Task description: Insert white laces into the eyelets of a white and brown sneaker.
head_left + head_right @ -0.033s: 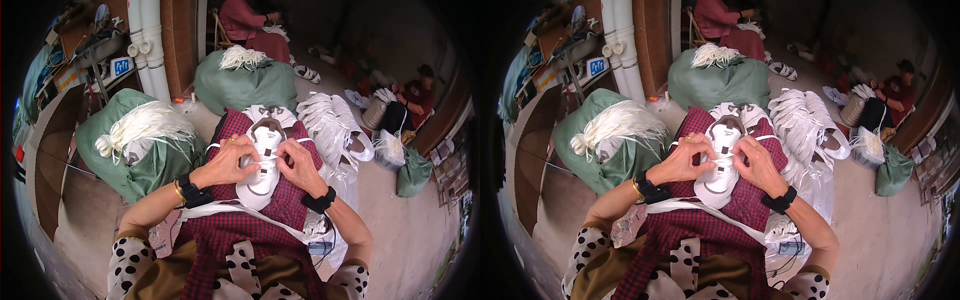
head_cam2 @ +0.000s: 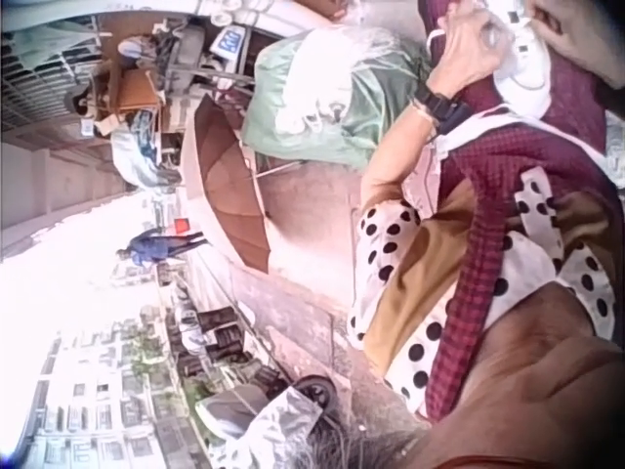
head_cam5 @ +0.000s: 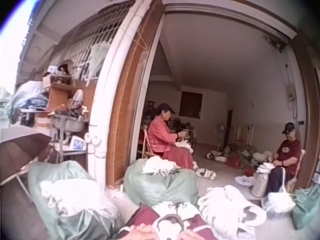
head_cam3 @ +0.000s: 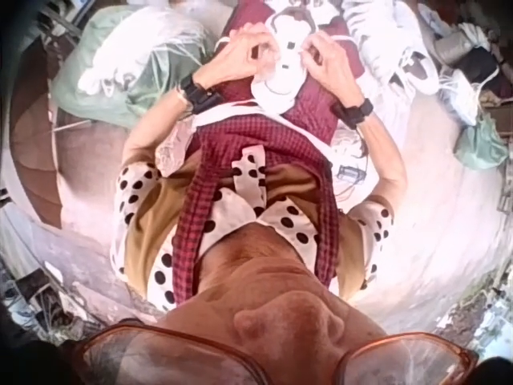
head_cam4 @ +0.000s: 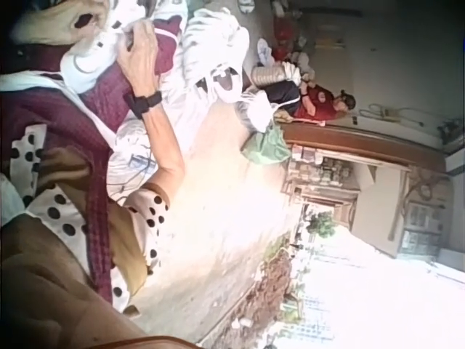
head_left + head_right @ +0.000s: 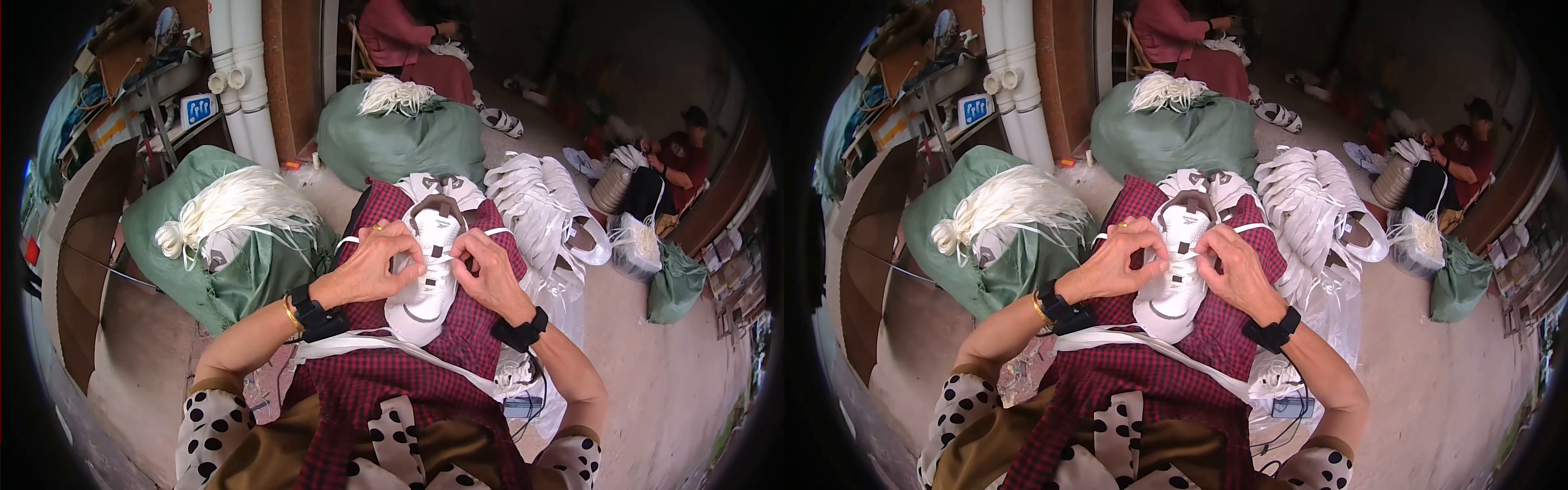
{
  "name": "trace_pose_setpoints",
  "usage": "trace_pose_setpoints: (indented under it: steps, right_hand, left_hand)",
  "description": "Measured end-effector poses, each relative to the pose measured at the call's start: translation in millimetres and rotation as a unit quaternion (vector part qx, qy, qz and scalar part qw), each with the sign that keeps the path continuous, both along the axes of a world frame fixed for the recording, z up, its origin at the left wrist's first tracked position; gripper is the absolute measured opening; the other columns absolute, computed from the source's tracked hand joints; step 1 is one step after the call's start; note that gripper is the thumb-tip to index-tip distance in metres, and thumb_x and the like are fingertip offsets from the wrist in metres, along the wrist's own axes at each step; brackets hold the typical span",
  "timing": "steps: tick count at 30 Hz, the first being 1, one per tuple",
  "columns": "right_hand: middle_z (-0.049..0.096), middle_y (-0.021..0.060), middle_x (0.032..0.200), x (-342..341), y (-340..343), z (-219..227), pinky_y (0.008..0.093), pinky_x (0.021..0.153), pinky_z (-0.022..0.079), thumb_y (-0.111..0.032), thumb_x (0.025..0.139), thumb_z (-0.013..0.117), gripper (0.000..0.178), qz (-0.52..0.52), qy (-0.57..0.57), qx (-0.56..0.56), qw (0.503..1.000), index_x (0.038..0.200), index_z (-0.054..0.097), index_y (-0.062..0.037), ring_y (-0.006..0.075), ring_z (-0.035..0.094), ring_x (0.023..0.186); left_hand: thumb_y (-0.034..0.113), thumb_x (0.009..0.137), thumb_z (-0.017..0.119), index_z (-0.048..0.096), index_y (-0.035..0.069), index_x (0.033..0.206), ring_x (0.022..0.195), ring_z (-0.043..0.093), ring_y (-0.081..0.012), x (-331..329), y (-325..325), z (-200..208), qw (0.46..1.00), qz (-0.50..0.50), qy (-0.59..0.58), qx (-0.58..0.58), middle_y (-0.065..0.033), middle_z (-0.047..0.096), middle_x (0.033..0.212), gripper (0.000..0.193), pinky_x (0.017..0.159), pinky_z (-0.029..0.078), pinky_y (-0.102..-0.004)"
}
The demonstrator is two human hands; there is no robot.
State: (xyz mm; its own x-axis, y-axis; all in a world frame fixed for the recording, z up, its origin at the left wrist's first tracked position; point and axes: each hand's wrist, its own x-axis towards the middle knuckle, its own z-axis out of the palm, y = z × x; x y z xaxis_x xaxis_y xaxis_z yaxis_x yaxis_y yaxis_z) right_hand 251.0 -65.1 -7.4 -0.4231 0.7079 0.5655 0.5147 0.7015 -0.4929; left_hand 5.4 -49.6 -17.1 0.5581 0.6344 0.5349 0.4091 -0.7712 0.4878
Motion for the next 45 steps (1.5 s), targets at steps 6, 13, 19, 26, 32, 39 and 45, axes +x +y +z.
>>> trace_pose_setpoints:
  steps: [6,13,19,26,32,39,45]
  right_hand:
    - [0.053,0.0135,0.088,1,-3,13,0.0388,0.075,0.046,-0.005,0.082,0.065,0.010,0.020,-0.060,-0.013,0.998,0.088,0.059,0.0011,0.0289,0.055,0.085]
    - [0.051,0.0150,0.090,4,9,18,0.0388,0.072,0.046,-0.005,0.086,0.060,0.010,0.003,-0.039,-0.041,0.998,0.090,0.058,0.0034,0.0286,0.055,0.083]
    - [0.058,0.0140,0.104,19,19,16,0.0392,0.081,0.046,0.006,0.081,0.049,0.024,-0.047,-0.001,-0.037,0.998,0.102,0.059,-0.0001,0.0301,0.057,0.093]
    - [0.057,0.0152,0.109,11,23,6,0.0432,0.092,0.045,0.006,0.077,0.049,0.031,-0.013,-0.053,0.035,0.998,0.106,0.058,-0.0026,0.0355,0.054,0.104]
    - [0.055,0.0154,0.108,10,22,6,0.0434,0.088,0.047,0.006,0.077,0.049,0.032,-0.004,-0.054,0.030,0.998,0.106,0.058,-0.0047,0.0366,0.055,0.101]
    - [0.056,0.0178,0.101,14,8,13,0.0379,0.075,0.048,-0.001,0.087,0.051,0.019,-0.049,0.011,-0.048,0.998,0.105,0.055,0.0012,0.0292,0.061,0.083]
    - [0.063,0.0209,0.074,17,13,20,0.0465,0.065,0.047,-0.028,0.099,0.052,0.034,-0.075,-0.086,-0.059,0.992,0.089,0.062,0.0026,0.0389,0.062,0.071]
  left_hand:
    - [0.017,0.076,0.077,0.068,0.010,0.087,0.095,0.049,-0.0220,18,-1,4,0.998,0.028,0.026,0.040,-0.0027,0.054,0.090,0.015,0.086,0.030,-0.0392]
    - [0.010,0.077,0.072,0.064,0.010,0.088,0.098,0.050,-0.0241,23,5,7,0.999,0.040,0.010,-0.008,-0.0049,0.054,0.094,0.014,0.087,0.031,-0.0406]
    - [0.020,0.087,0.066,0.065,0.007,0.094,0.097,0.052,-0.0291,-2,14,6,0.988,0.149,0.030,-0.006,-0.0085,0.057,0.096,0.015,0.087,0.033,-0.0449]
    - [0.026,0.089,0.068,0.069,0.006,0.084,0.098,0.051,-0.0276,-11,27,11,0.983,0.113,0.120,-0.084,-0.0082,0.057,0.096,0.021,0.088,0.034,-0.0458]
    - [0.015,0.086,0.072,0.067,0.002,0.084,0.098,0.053,-0.0268,-58,52,14,0.989,0.119,0.087,-0.010,-0.0072,0.056,0.100,0.014,0.091,0.039,-0.0414]
    - [0.025,0.084,0.075,0.067,0.015,0.106,0.112,0.050,-0.0271,-44,28,1,0.987,0.151,0.040,-0.029,-0.0062,0.054,0.119,0.026,0.098,0.034,-0.0464]
    - [0.029,0.075,0.081,0.069,0.016,0.096,0.105,0.045,-0.0251,-20,-1,21,0.991,-0.004,0.130,0.028,-0.0027,0.048,0.107,0.027,0.093,0.031,-0.0441]
